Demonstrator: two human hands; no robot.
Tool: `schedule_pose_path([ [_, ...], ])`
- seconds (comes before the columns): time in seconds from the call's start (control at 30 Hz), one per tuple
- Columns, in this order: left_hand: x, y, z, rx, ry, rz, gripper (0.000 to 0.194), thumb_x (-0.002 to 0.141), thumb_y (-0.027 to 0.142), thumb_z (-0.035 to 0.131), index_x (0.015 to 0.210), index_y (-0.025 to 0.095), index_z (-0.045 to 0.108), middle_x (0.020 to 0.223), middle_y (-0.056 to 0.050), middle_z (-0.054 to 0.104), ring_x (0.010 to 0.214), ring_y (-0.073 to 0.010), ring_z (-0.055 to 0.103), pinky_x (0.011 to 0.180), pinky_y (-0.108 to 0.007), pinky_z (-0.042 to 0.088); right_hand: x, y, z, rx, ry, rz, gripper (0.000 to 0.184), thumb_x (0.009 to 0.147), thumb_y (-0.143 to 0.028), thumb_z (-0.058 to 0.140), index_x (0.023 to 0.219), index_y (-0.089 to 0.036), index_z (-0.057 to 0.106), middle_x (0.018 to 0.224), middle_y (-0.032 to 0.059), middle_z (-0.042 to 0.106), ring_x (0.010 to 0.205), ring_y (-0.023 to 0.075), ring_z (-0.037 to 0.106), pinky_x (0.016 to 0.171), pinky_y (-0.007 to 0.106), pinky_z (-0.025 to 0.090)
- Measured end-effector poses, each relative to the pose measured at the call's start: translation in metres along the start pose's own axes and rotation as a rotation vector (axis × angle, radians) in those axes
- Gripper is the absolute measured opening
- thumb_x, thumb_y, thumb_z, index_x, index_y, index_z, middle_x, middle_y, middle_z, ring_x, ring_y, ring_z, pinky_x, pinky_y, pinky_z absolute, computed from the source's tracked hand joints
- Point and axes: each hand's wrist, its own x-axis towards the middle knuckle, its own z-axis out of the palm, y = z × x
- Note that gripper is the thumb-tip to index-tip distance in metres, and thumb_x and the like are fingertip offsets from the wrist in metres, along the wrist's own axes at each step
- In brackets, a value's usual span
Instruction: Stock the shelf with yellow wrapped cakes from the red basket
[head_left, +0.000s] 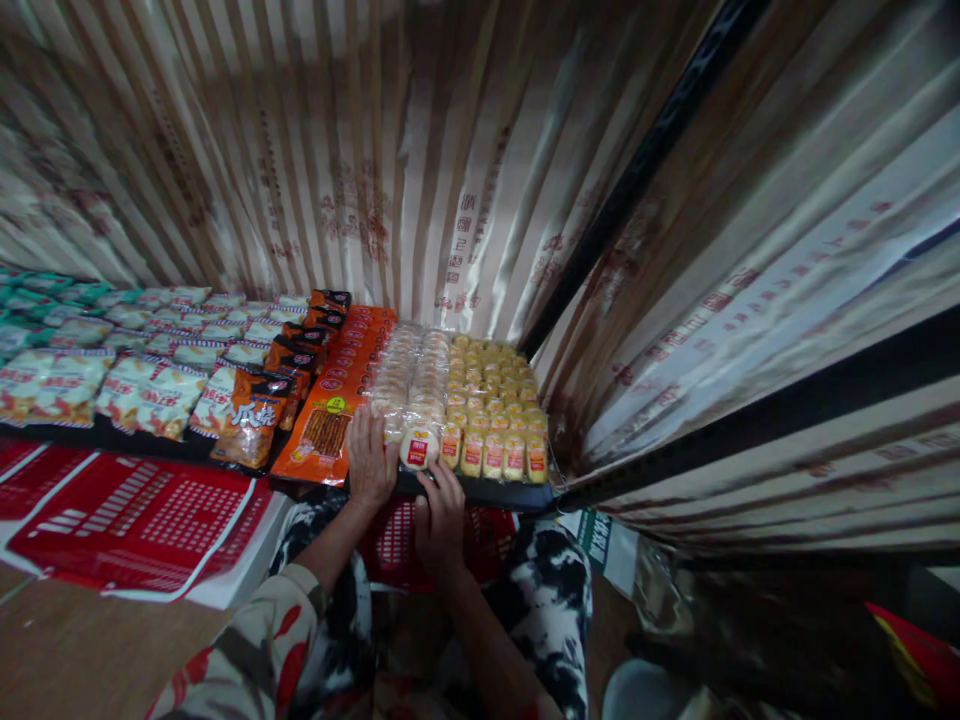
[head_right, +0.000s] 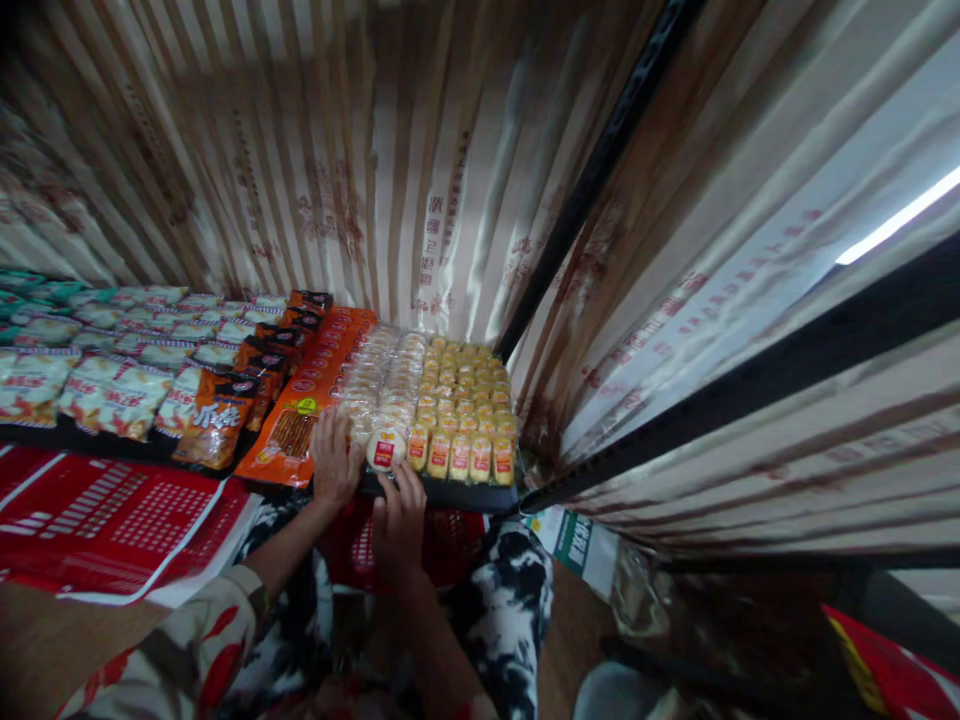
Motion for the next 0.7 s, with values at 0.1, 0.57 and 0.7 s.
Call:
schedule_pose_path([
  [0.1,-0.010,0.012,-0.012,-0.045,0.054,-0.037,0.047,0.092,0.028,0.034,0.135,0.010,0.031,0.145,-0.021,0.027,0.139,-0.0269,0.013,0.109,-0.052,0.024,-0.027,0.006,-0.009,0.014,0.024,0.031,0.029,0.091,-0.017,0.036,0.115,-0.015,0.053,0.123,0.0128,0.054,0.125,0.0236,0.041,0.098,0.049,0.040],
  [0.57,-0.121,0.036,-0.016,-0.089,-0.890,-0.261,0.037,0.083,0.009,0.037,0.110,0.017,0.060,0.128,-0.009,0.053,0.111,-0.0154,0.056,0.099,-0.028,0.043,-0.058,0.041,-0.021,-0.221,-0.645,0.469,0.030,0.087,-0.014,0.038,0.105,-0.014,0.063,0.098,0.0118,0.068,0.093,0.0207,0.062,0.082,0.032,0.047],
  [0.7,-0.119,0.024,-0.006,-0.027,-1.117,-0.351,0.030,0.082,0.014,0.043,0.102,0.018,0.064,0.107,-0.007,0.067,0.100,-0.0161,0.062,0.089,-0.026,0.047,-0.068,0.060,-0.014,-0.274,-1.062,0.508,0.023,0.083,-0.016,0.050,0.095,-0.017,0.069,0.089,0.0092,0.071,0.082,0.0197,0.066,0.070,0.026,0.047],
])
